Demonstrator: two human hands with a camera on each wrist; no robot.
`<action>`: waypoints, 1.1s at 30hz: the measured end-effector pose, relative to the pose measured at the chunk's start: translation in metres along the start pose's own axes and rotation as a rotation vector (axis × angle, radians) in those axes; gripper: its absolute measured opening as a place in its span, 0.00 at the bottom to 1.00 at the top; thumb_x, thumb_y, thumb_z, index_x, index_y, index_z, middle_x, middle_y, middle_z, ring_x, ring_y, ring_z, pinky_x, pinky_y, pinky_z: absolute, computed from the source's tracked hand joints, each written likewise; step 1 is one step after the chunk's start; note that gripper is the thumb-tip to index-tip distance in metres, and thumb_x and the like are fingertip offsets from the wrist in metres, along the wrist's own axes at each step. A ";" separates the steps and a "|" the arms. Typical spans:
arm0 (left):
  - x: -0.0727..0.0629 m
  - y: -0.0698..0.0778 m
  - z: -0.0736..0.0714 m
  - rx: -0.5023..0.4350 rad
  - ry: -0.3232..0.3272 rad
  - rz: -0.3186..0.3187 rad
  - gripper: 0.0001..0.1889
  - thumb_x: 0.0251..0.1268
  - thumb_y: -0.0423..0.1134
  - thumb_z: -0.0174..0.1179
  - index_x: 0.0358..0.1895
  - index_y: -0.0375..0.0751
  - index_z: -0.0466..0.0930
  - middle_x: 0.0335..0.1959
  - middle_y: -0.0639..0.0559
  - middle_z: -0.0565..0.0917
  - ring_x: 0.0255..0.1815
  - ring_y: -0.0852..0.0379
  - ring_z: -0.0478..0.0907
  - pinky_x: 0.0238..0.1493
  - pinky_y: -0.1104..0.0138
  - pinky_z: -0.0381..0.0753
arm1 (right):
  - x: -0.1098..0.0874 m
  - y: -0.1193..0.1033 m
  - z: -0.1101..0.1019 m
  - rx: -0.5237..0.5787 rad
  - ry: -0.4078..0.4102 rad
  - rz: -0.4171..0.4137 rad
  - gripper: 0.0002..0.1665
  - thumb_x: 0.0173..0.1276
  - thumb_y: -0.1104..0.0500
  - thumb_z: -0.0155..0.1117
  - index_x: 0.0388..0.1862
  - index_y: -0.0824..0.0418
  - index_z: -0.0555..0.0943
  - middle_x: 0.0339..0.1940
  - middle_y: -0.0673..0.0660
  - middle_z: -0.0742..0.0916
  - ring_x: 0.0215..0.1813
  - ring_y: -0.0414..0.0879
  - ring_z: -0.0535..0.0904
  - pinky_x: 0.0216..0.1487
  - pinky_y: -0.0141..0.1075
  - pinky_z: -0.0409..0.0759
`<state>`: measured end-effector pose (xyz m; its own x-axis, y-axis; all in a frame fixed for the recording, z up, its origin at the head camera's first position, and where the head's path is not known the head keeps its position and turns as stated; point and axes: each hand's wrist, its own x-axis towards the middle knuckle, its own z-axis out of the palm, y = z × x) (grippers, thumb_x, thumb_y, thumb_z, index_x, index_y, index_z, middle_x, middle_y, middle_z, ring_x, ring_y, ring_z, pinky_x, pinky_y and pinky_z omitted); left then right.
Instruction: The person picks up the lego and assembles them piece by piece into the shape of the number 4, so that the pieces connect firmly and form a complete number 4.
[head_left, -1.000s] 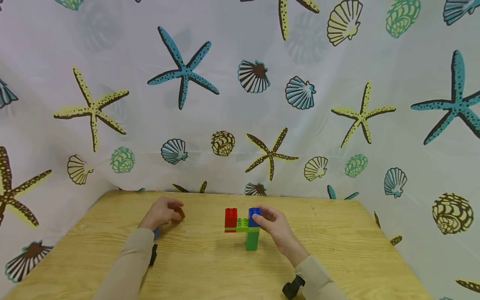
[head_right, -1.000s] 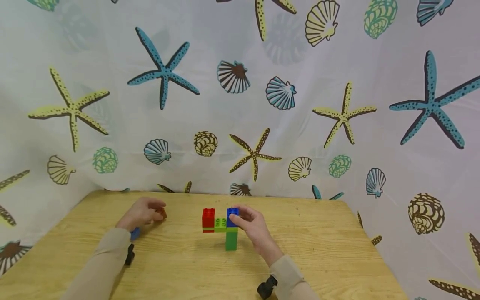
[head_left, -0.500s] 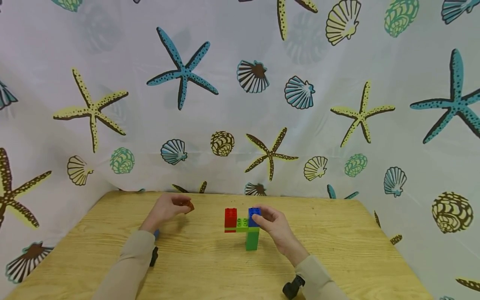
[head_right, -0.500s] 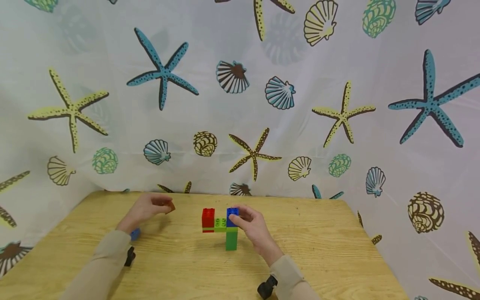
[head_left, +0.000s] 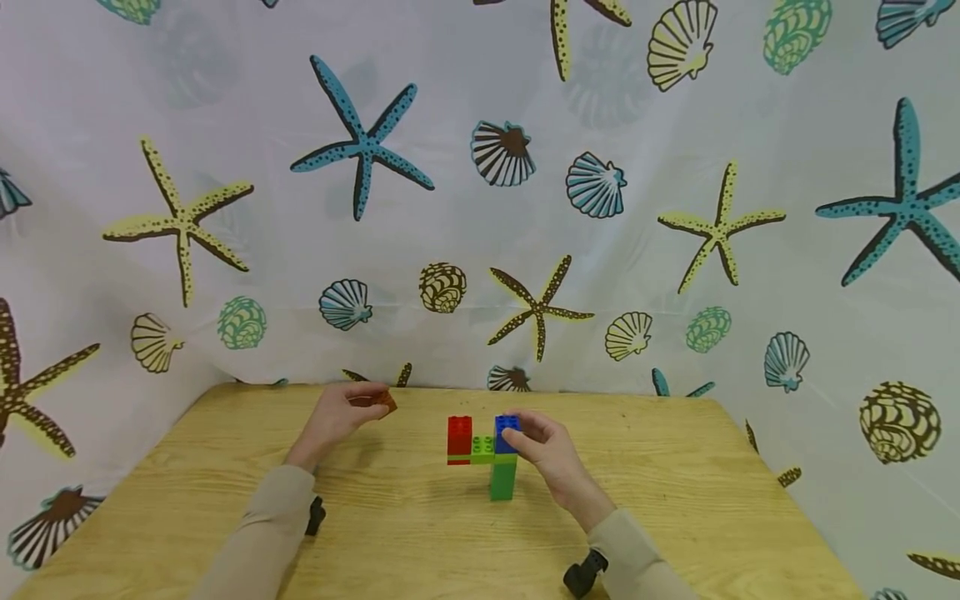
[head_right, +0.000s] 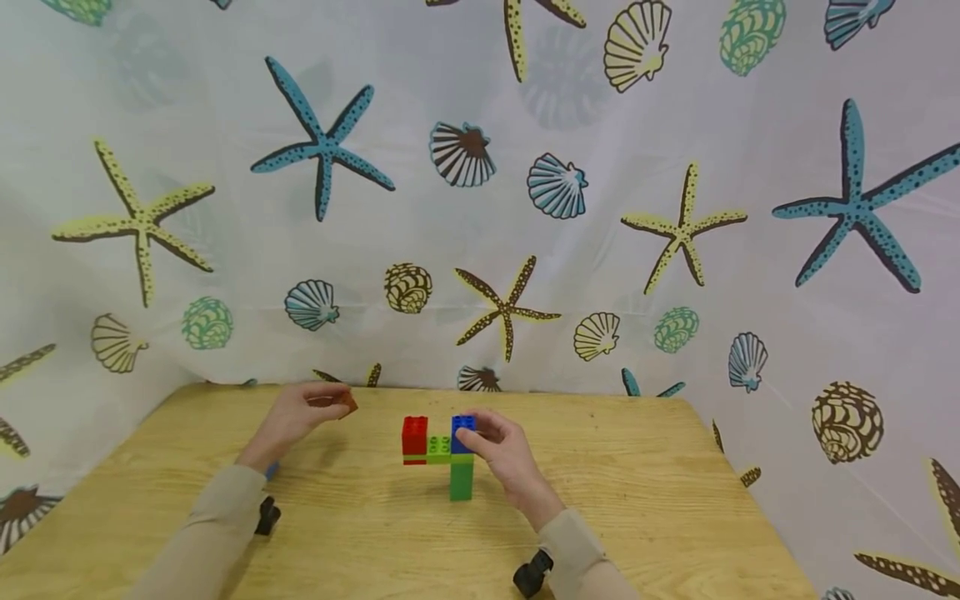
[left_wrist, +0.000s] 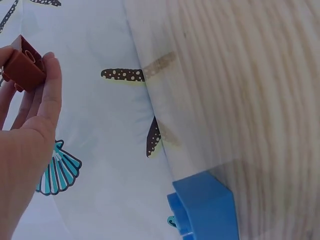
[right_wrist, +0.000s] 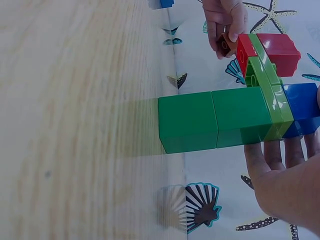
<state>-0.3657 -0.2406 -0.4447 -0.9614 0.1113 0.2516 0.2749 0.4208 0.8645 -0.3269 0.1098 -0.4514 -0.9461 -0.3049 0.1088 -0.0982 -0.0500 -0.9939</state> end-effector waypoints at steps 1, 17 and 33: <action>0.000 0.001 0.000 -0.006 -0.001 0.009 0.23 0.65 0.38 0.65 0.62 0.36 0.78 0.55 0.35 0.81 0.53 0.44 0.79 0.47 0.63 0.82 | 0.001 0.001 0.000 -0.003 0.002 0.000 0.31 0.69 0.54 0.65 0.67 0.66 0.72 0.59 0.62 0.81 0.60 0.53 0.78 0.68 0.50 0.72; 0.001 0.033 0.021 -0.152 0.033 0.098 0.22 0.67 0.37 0.63 0.63 0.40 0.77 0.58 0.36 0.80 0.48 0.62 0.81 0.45 0.73 0.81 | 0.001 0.001 -0.002 0.005 -0.003 -0.007 0.31 0.70 0.54 0.65 0.67 0.65 0.72 0.60 0.61 0.81 0.58 0.49 0.79 0.67 0.50 0.72; -0.004 0.056 0.043 -0.147 0.021 0.154 0.24 0.64 0.46 0.66 0.62 0.45 0.79 0.55 0.44 0.84 0.48 0.60 0.83 0.47 0.73 0.82 | 0.001 0.001 0.000 0.002 0.003 0.010 0.30 0.69 0.54 0.65 0.67 0.62 0.73 0.61 0.61 0.81 0.59 0.48 0.79 0.69 0.52 0.69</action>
<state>-0.3473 -0.1782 -0.4159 -0.9078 0.1451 0.3935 0.4188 0.2640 0.8688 -0.3276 0.1095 -0.4522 -0.9481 -0.3022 0.0992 -0.0885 -0.0487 -0.9949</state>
